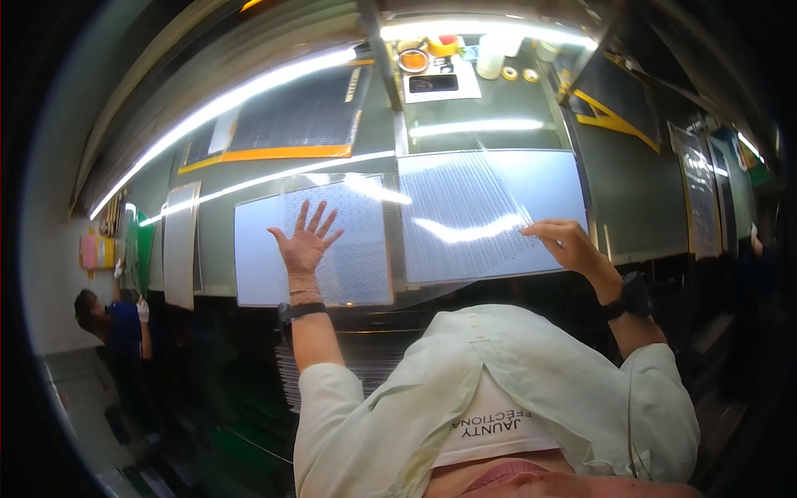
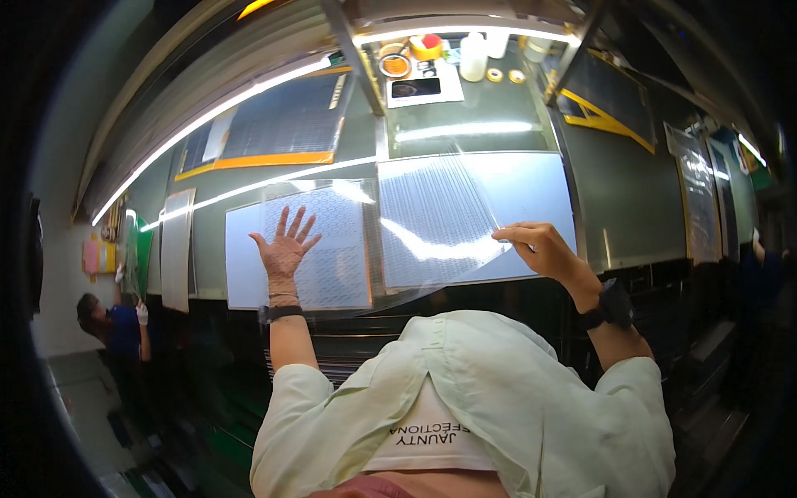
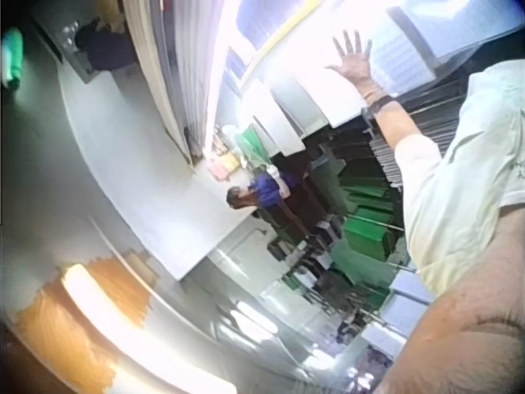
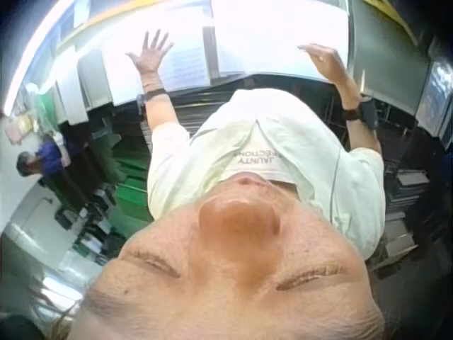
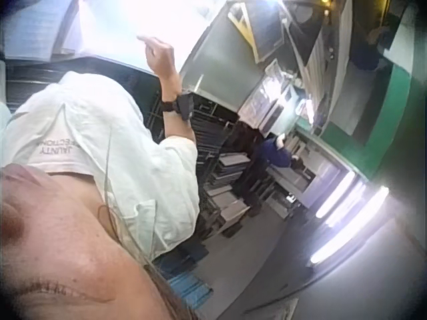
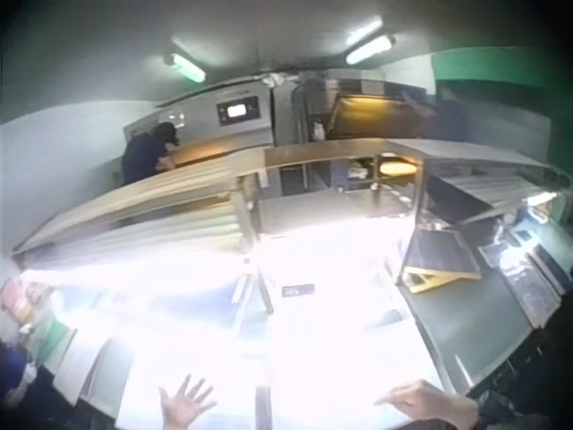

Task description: Moving large rectangular circuit board panels between a drying rack and an inspection light table.

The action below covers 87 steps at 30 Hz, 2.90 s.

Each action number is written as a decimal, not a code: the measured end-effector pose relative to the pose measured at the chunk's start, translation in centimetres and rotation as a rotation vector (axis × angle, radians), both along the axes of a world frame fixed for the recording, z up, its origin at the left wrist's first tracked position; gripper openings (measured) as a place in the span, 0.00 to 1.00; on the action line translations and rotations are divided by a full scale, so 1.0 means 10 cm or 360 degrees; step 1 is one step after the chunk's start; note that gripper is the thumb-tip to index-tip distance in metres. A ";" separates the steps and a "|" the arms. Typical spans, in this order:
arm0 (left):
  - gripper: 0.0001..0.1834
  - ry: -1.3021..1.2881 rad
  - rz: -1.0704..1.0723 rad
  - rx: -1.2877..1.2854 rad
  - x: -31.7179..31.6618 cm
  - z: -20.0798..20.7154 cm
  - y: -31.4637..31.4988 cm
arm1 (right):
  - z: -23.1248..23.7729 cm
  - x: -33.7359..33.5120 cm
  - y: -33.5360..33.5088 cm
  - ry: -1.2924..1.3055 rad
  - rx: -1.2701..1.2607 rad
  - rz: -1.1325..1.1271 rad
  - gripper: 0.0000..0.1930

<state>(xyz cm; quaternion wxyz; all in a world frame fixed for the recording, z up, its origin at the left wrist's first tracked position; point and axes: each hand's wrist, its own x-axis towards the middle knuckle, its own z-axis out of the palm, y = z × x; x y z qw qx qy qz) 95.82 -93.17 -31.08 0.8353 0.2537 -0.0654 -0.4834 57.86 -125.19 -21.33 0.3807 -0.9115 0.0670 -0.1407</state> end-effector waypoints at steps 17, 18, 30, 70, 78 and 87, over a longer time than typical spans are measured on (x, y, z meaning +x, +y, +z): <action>0.10 -0.1161 -0.0380 0.1465 -1.02 -0.31 -1.22 | -1.76 -1.92 0.01 -0.0053 0.1567 -0.1982 0.09; 0.10 -0.1205 -0.0356 0.1446 -1.03 -0.30 -1.27 | -1.78 -1.95 -0.03 0.0037 0.1422 -0.2006 0.07; 0.12 -0.1408 -0.0377 0.1488 -0.86 -0.26 -1.61 | -1.83 -1.86 -0.36 0.0306 0.0328 -0.2043 0.06; 0.31 -0.2275 0.0134 0.2275 -0.45 -0.72 -2.27 | -1.86 -1.90 -0.37 0.0433 0.0176 -0.1740 0.09; 0.26 -0.2716 -0.0321 0.2601 -0.50 -0.67 -2.32 | -1.88 -1.90 -0.41 0.0433 0.0180 -0.1716 0.09; 0.23 -0.3094 -0.0305 0.2663 -0.73 -0.43 -2.43 | -1.55 -1.67 -0.45 0.0666 -0.0574 -0.1615 0.22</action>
